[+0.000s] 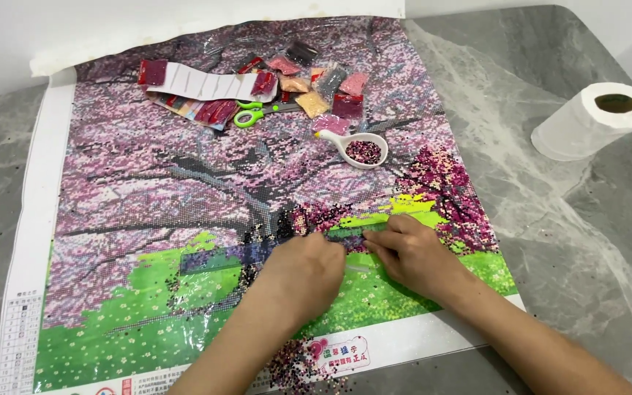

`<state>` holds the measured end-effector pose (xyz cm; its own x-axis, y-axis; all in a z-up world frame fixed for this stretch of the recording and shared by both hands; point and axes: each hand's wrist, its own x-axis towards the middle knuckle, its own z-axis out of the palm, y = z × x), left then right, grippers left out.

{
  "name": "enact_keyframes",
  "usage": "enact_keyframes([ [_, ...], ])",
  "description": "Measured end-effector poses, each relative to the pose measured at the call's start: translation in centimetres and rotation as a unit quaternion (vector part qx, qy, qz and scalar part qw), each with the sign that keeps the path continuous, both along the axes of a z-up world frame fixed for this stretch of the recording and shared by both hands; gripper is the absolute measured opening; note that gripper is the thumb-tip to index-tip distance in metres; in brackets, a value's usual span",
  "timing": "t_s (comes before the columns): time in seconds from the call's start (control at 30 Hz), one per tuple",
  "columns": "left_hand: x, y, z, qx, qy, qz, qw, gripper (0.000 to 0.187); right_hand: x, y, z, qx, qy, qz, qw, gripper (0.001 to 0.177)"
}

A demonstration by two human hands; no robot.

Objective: Performing diamond painting by picking up small resin beads with a specialized pen and placing them onto a sticky canvas using a ruler for alignment.

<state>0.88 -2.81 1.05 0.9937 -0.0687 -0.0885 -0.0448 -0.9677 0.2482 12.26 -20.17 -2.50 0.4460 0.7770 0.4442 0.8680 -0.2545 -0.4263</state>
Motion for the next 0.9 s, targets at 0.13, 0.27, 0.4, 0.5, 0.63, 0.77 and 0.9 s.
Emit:
enact_keyframes([
  [0.13, -0.2, 1.3, 0.0, -0.005, -0.014, 0.009, 1.000, 0.017, -0.1, 0.1, 0.3, -0.004, 0.007, 0.002, 1.000, 0.011],
  [0.27, -0.5, 1.5, -1.6, 0.003, -0.121, -0.015, 0.993, 0.014, -0.1, 0.1, 0.5, 0.004, 0.002, 0.004, 1.000, 0.009],
  [0.4, -0.8, 1.8, -1.4, -0.008, -0.133, -0.014, 0.991, 0.016, 0.0, 0.0, 0.4, 0.035, -0.001, 0.016, 0.999, 0.006],
  [0.5, -1.9, 1.5, -2.4, -0.023, -0.181, -0.031, 0.983, 0.012, -0.8, 0.1, 0.8, 0.057, -0.009, 0.023, 0.998, 0.005],
  [0.63, -1.3, 1.9, 2.0, -0.048, -0.152, -0.029, 0.987, 0.016, -2.9, -0.3, 1.2, 0.062, -0.015, 0.080, 0.995, 0.005],
  [0.77, -0.2, 1.8, 7.2, -0.094, 0.267, 0.030, 0.959, 0.028, -4.1, -0.2, 1.7, 0.055, -0.014, 0.253, 0.966, 0.016],
  [0.9, -0.3, 1.9, 8.3, -0.110, 0.292, 0.031, 0.950, 0.045, -3.6, -0.3, 0.3, 0.057, -0.012, 0.253, 0.966, 0.008],
])
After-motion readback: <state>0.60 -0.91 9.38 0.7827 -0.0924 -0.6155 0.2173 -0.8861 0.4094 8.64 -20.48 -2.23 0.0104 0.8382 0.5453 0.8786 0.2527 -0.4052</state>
